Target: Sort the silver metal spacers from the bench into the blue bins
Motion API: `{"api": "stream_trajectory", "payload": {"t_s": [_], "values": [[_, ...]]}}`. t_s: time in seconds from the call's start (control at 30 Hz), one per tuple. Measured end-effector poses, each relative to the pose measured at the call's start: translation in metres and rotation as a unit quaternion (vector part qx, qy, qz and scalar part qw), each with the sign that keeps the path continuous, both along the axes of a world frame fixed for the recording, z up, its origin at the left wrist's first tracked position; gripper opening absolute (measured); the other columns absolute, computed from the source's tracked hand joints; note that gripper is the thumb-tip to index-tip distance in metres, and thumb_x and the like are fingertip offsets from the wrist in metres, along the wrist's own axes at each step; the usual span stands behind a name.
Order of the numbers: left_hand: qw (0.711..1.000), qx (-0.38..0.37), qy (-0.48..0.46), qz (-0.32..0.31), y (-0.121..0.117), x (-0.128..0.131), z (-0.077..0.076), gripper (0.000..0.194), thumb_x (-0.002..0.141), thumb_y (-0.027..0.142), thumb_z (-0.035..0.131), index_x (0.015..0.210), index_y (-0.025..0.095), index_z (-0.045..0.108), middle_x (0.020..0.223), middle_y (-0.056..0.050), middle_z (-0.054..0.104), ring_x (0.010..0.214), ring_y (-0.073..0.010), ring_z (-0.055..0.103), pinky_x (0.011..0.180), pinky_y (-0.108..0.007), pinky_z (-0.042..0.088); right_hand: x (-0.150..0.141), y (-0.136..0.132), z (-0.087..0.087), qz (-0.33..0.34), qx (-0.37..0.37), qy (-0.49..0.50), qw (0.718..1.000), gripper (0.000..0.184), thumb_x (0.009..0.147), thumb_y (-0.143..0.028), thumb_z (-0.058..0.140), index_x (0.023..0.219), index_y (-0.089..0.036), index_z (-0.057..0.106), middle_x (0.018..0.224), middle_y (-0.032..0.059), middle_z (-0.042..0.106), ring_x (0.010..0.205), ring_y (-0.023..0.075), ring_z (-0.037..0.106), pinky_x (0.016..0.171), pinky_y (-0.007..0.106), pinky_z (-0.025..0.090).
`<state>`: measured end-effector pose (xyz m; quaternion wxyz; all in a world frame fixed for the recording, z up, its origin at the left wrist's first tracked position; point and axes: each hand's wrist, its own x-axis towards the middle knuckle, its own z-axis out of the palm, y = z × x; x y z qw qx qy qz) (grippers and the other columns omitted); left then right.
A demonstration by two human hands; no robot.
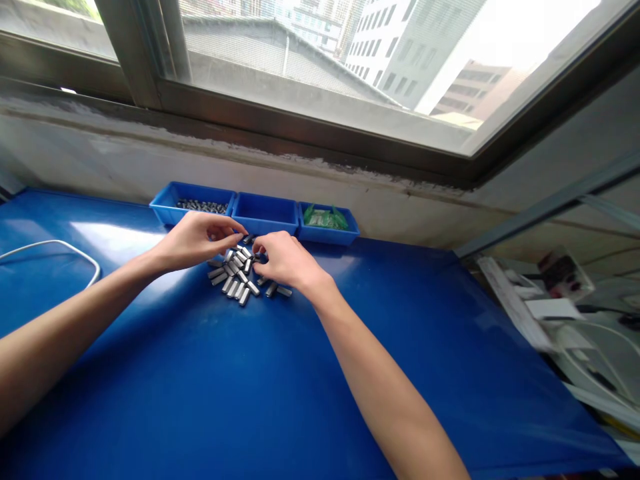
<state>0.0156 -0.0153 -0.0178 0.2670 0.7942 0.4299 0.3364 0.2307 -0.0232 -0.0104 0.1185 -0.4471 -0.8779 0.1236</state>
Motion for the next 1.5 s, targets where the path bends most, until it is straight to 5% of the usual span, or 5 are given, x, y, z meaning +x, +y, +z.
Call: {"api": "stream_trajectory", "payload": {"t_s": [0.6, 0.87, 1.0, 1.2, 1.5], "values": [[1.0, 0.005, -0.012, 0.003, 0.001, 0.0, -0.001, 0.027, 0.082, 0.032, 0.064, 0.095, 0.014, 0.079, 0.07, -0.002, 0.072, 0.061, -0.0141, 0.063, 0.058, -0.021, 0.047, 0.004, 0.002, 0.012, -0.019, -0.095, 0.113, 0.989, 0.023, 0.07, -0.007, 0.065, 0.089, -0.015, 0.076, 0.082, 0.0034, 0.077, 0.077, 0.0161, 0.071, 0.071, 0.022, 0.052], [1.0, -0.008, -0.017, -0.002, 0.001, -0.001, -0.002, 0.027, 0.083, 0.033, 0.064, 0.096, 0.015, 0.079, 0.071, -0.003, 0.073, 0.061, -0.0147, 0.065, 0.057, -0.021, 0.048, 0.01, 0.006, 0.014, -0.021, -0.273, 0.305, 0.912, 0.025, 0.081, -0.031, 0.074, 0.1, -0.015, 0.076, 0.086, 0.0049, 0.077, 0.076, 0.015, 0.068, 0.071, 0.025, 0.051], [1.0, -0.014, -0.025, -0.005, 0.002, -0.002, -0.003, 0.028, 0.083, 0.033, 0.065, 0.097, 0.014, 0.079, 0.071, -0.003, 0.073, 0.063, -0.0156, 0.066, 0.059, -0.022, 0.05, 0.009, 0.011, 0.005, -0.088, -0.276, 0.395, 0.872, 0.034, 0.071, -0.042, 0.085, 0.089, -0.015, 0.076, 0.075, 0.0029, 0.072, 0.064, 0.0108, 0.059, 0.06, 0.024, 0.045], [0.998, -0.044, -0.044, -0.027, -0.002, 0.0, 0.001, 0.034, 0.084, 0.038, 0.068, 0.107, 0.015, 0.077, 0.08, -0.005, 0.075, 0.068, -0.0166, 0.069, 0.06, -0.022, 0.052, 0.007, 0.013, 0.001, -0.125, -0.289, 0.472, 0.824, 0.041, 0.056, -0.036, 0.095, 0.086, -0.016, 0.076, 0.083, 0.0039, 0.075, 0.079, 0.0151, 0.068, 0.077, 0.027, 0.054], [0.992, -0.035, -0.122, -0.024, -0.003, 0.005, -0.001, 0.042, 0.078, 0.049, 0.078, 0.098, 0.012, 0.076, 0.085, -0.008, 0.077, 0.078, -0.0196, 0.073, 0.071, -0.026, 0.058, -0.01, 0.006, -0.001, -0.165, -0.331, 0.516, 0.773, 0.045, 0.059, -0.041, 0.094, 0.083, -0.018, 0.064, 0.08, 0.0025, 0.074, 0.079, 0.0136, 0.072, 0.068, 0.02, 0.053]]}}
